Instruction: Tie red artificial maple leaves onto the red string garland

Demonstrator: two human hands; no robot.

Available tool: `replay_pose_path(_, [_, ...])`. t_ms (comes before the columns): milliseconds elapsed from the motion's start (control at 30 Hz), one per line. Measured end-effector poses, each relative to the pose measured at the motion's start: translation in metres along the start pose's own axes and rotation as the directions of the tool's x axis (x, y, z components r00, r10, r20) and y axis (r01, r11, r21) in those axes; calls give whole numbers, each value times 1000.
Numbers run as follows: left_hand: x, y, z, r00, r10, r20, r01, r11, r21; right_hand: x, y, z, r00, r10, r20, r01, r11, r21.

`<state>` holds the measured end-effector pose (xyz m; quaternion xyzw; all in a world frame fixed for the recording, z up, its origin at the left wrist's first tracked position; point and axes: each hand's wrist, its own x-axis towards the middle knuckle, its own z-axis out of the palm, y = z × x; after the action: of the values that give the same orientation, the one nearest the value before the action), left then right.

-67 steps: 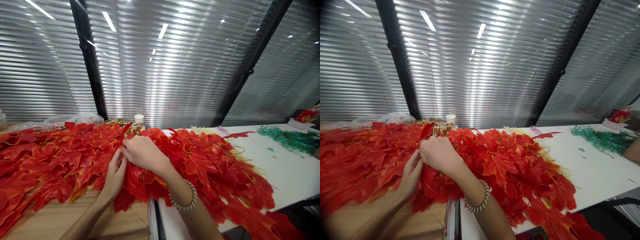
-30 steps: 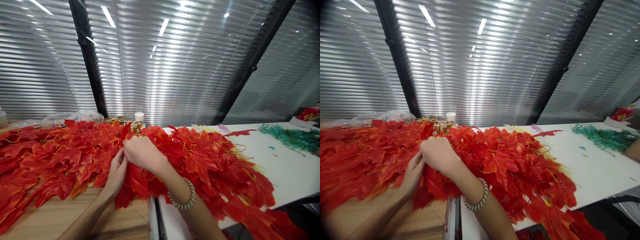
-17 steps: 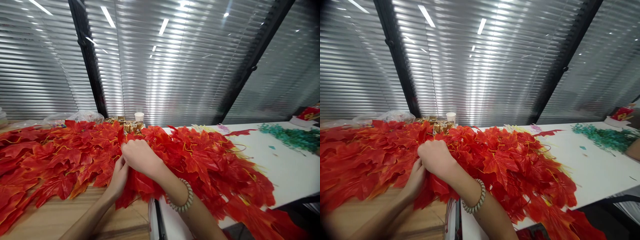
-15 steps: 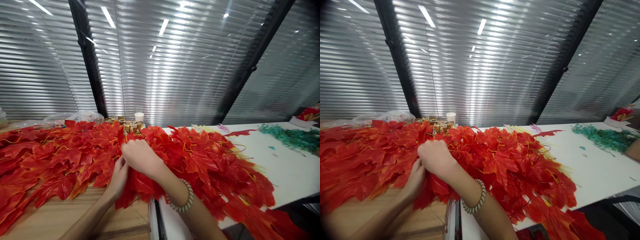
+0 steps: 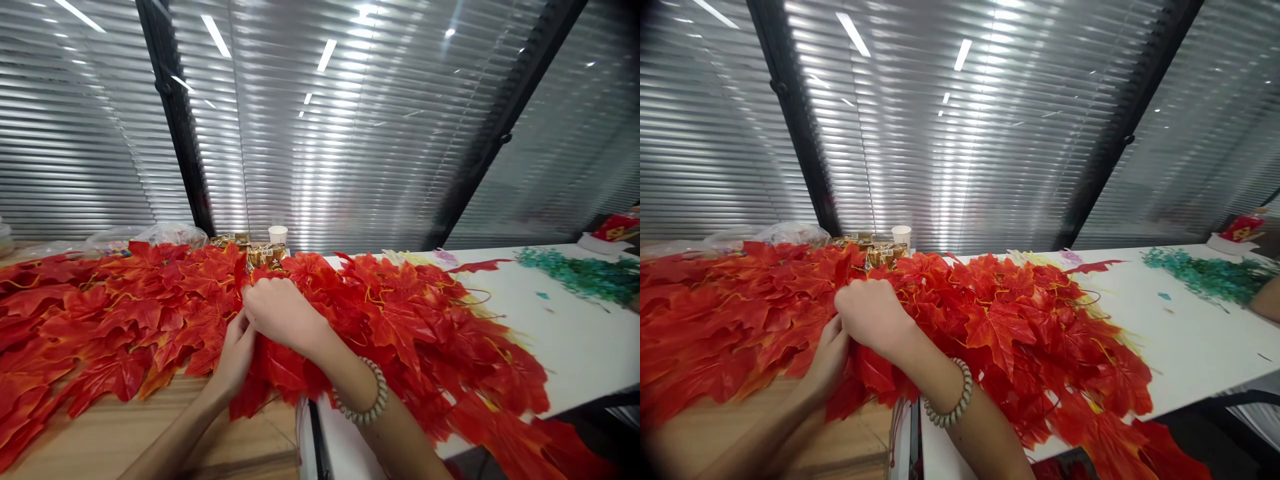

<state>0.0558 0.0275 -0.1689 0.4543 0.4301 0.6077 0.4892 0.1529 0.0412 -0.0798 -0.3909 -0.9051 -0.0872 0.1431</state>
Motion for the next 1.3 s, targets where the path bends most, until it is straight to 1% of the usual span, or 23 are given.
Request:
replay_pose_path(333, [1,-3,-4,999,26,18,-27,999,41,-1,0,-6,999,-9,38,10,1000,-7])
replay_pose_path(567, [3,0,-4,999,19,26,-20,998,58,-1,1,-5,1000,-11,27,11,1000,4])
replay_pose_path(700, [2,2,-3,1000,24,15,-25,998,63,-1,1,-5,1000,-7,25,7,1000,16])
replay_pose_path(1033, [0,7,-1,1000,-7,0,7,995,98,-2,1,-6,1000,-8,25,8,1000,25])
replay_pose_path(1300, [0,6,-2,1000,4,-4,-4,996,85,-2,0,-7,1000,-2,30,1,1000,30])
